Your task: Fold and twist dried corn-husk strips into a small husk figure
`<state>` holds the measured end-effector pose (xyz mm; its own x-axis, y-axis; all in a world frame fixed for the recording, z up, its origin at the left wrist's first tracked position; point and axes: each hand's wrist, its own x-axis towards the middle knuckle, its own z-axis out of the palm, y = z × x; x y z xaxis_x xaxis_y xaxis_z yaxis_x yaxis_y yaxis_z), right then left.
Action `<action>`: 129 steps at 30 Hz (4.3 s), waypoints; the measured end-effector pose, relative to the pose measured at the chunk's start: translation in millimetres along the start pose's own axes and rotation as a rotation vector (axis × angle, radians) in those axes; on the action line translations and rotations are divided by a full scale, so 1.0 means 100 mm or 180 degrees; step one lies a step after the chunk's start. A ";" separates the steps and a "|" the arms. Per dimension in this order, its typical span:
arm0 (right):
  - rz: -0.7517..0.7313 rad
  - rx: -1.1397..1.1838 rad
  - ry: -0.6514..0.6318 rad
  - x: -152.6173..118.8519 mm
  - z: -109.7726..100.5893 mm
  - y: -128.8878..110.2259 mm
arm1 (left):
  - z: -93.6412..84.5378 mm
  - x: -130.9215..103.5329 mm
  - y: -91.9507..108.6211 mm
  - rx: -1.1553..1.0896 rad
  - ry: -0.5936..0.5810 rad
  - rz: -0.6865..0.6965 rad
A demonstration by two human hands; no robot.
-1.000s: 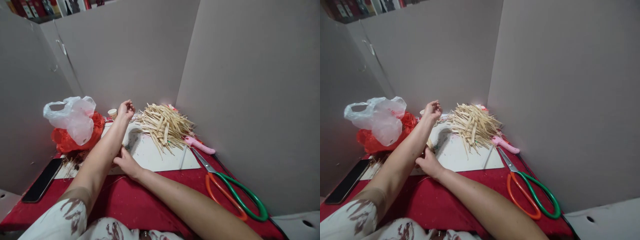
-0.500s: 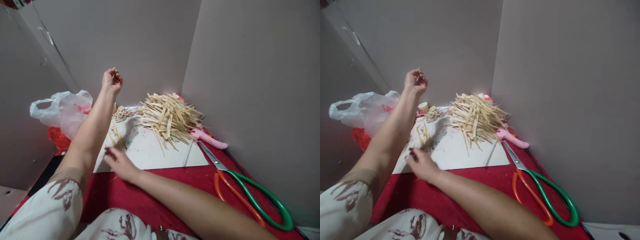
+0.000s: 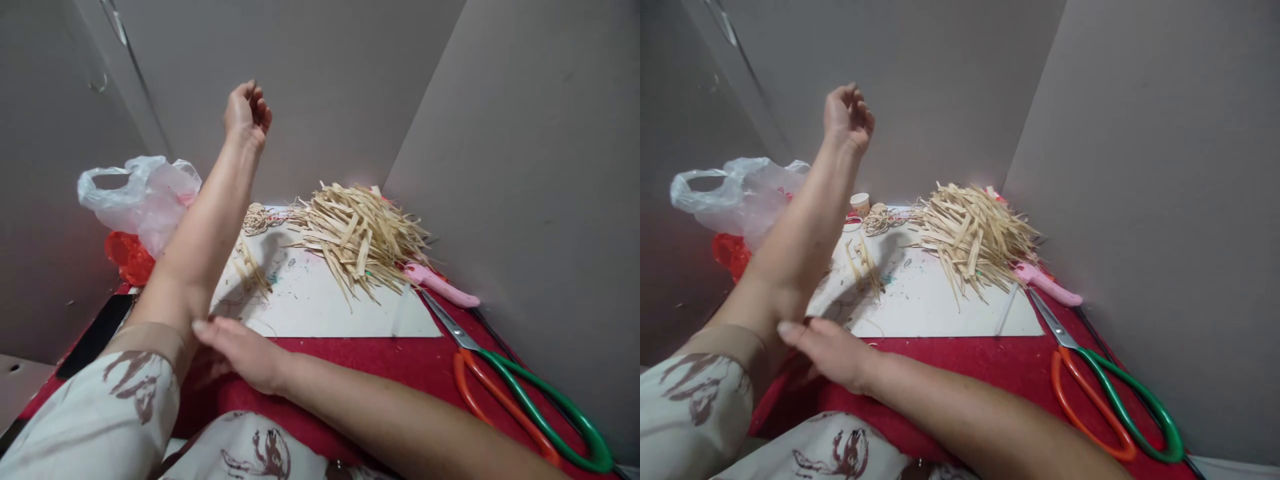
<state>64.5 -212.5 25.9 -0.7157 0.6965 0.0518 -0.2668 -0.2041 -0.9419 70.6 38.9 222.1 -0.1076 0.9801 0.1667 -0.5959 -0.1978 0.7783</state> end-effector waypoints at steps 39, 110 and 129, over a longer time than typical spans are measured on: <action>-0.1294 -0.3592 -0.0133 0.67 -0.22 0.33 | -1.19 -0.70 0.13 0.4192 -0.2092 -0.0222; -0.0709 0.0657 0.2070 0.38 -1.48 -0.64 | -1.64 -1.12 -0.29 0.4711 -0.2553 0.1392; -0.0764 -0.0331 0.2073 0.26 -1.57 -0.85 | -1.47 -0.93 -0.54 0.2267 -0.1881 -0.0773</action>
<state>170.0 -68.5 55.2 -0.1039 0.9911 0.0835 -0.2825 0.0511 -0.9579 -4.1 -39.0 75.7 0.4905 0.8678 0.0791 0.0961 -0.1441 0.9849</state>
